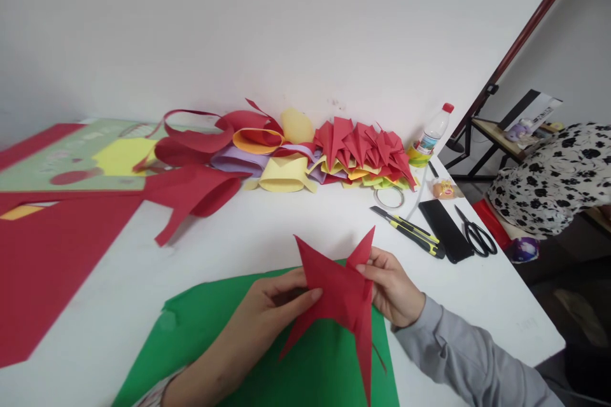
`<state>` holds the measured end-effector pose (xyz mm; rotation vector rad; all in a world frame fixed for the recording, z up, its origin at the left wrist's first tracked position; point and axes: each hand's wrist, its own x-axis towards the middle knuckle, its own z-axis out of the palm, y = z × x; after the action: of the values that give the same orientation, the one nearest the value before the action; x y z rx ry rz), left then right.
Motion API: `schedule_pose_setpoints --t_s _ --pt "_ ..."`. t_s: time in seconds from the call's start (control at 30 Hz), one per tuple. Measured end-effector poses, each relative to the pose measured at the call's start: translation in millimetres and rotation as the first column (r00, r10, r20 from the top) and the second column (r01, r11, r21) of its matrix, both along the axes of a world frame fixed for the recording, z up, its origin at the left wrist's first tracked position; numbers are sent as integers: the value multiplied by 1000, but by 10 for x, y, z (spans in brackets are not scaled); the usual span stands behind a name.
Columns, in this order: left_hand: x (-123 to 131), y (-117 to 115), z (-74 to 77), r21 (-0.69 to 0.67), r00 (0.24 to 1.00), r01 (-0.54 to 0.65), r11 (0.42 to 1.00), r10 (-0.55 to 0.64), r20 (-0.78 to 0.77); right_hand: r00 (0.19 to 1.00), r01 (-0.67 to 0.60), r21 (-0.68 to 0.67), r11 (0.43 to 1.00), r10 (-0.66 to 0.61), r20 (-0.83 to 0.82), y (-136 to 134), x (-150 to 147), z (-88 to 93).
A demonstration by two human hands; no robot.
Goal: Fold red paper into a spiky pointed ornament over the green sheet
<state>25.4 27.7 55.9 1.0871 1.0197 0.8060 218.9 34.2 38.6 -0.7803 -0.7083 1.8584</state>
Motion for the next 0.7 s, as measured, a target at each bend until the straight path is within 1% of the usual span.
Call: schedule_pose_setpoints --t_s 0.1,0.2,0.3,0.4,0.47,0.5,0.53,0.57,0.6,0.63,0.67,0.7 --pt "-33 8 37 40 996 20 999 -16 -84 998 -25 -8 1000 25 57 -1 14 -15" --pt "-52 -11 47 112 994 32 993 -20 -106 992 -40 -1 999 40 120 6 40 -33" --pt "-45 -37 31 177 993 8 984 13 -115 990 -39 -5 999 39 136 10 57 -26" --pt "-13 -66 6 206 985 -45 978 79 -157 993 -63 -42 997 67 98 -10 54 -24" --pt "7 -94 -3 274 961 -117 955 178 -213 994 -58 -67 996 64 90 -35 50 -36" --pt "14 -112 -2 321 938 -164 933 248 -243 993 -38 -55 998 43 108 -50 50 -43" --pt "18 -133 1 367 910 -211 906 319 -266 988 -2 -7 1000 3 153 -67 51 -47" --pt "21 -156 8 405 878 -256 877 387 -282 971 41 86 995 -60 231 -86 52 -47" --pt "23 -182 15 434 849 -292 852 440 -292 934 67 219 973 -139 329 -108 53 -41" --pt "24 -210 22 453 831 -313 835 471 -294 878 48 369 928 -216 428 -133 52 -29" --pt "24 -239 26 462 831 -314 830 475 -290 814 -18 504 863 -280 509 -160 48 -13" --pt "20 -269 25 462 849 -290 838 448 -280 759 -120 594 795 -313 572 -187 42 3"
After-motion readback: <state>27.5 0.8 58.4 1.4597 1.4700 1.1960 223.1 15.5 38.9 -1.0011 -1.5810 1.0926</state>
